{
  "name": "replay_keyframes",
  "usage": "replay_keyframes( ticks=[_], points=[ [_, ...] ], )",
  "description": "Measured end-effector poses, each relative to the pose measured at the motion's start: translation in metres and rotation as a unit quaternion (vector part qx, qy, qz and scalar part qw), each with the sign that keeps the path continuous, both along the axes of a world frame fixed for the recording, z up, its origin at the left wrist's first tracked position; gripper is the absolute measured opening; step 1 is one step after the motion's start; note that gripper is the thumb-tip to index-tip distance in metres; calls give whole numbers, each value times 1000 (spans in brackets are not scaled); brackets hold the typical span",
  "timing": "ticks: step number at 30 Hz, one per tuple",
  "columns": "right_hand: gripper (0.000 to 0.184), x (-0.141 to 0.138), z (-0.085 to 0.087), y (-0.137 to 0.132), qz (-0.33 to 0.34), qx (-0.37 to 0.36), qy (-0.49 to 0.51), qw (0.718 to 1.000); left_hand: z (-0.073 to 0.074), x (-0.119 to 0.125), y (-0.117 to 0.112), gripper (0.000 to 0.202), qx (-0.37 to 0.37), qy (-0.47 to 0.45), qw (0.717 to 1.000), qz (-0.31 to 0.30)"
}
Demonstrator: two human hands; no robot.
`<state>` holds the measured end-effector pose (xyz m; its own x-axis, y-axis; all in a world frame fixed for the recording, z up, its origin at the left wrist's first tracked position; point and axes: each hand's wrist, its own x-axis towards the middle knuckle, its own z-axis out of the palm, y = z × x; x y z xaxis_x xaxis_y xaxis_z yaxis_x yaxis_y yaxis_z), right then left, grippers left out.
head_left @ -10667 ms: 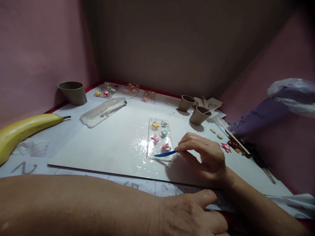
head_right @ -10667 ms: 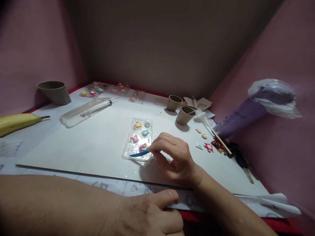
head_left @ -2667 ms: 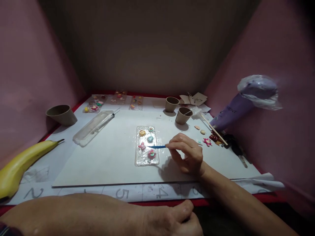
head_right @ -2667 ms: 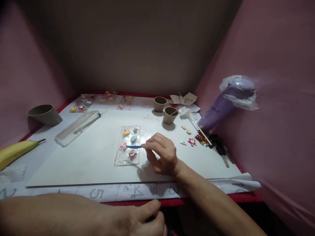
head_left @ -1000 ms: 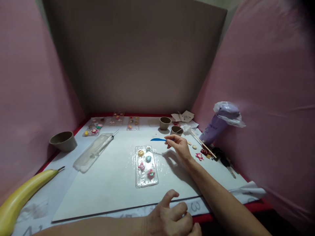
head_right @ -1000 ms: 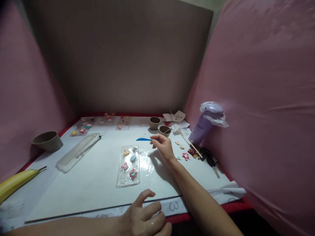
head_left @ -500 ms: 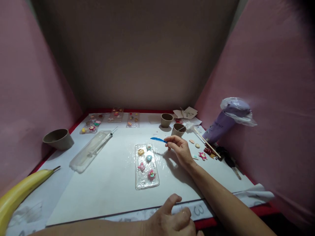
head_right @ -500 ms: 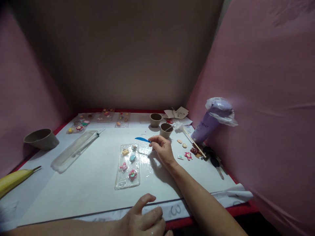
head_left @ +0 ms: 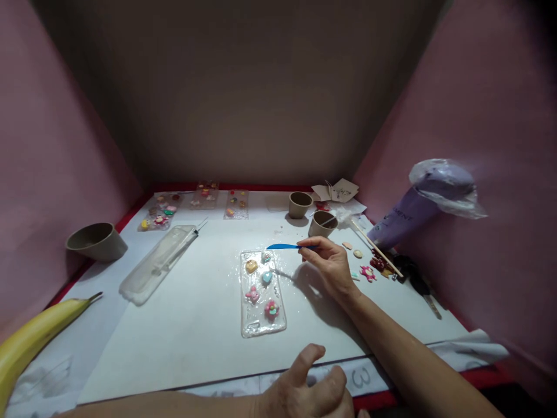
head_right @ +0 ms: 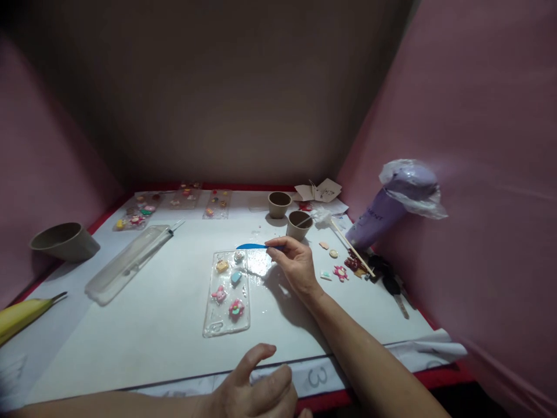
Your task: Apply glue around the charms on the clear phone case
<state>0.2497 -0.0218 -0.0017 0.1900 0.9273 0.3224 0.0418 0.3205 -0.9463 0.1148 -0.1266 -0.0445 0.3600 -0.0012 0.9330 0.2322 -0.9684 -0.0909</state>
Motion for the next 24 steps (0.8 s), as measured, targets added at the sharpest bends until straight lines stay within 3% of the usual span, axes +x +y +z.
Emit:
replay_keyframes(
  ticks=[12, 18, 24],
  points=[
    [9, 3, -7, 1, -23, 54, -77, 995, 12, -2, 7, 22, -28, 5, 1000, 2],
    [15, -1, -7, -5, -59, 125, -215, 967, 9, -4, 10, 33, -12, 71, 997, 12],
    [14, -1, -7, -6, -80, 168, -249, 951, 8, -3, 11, 35, -22, 92, 995, 35]
  ],
)
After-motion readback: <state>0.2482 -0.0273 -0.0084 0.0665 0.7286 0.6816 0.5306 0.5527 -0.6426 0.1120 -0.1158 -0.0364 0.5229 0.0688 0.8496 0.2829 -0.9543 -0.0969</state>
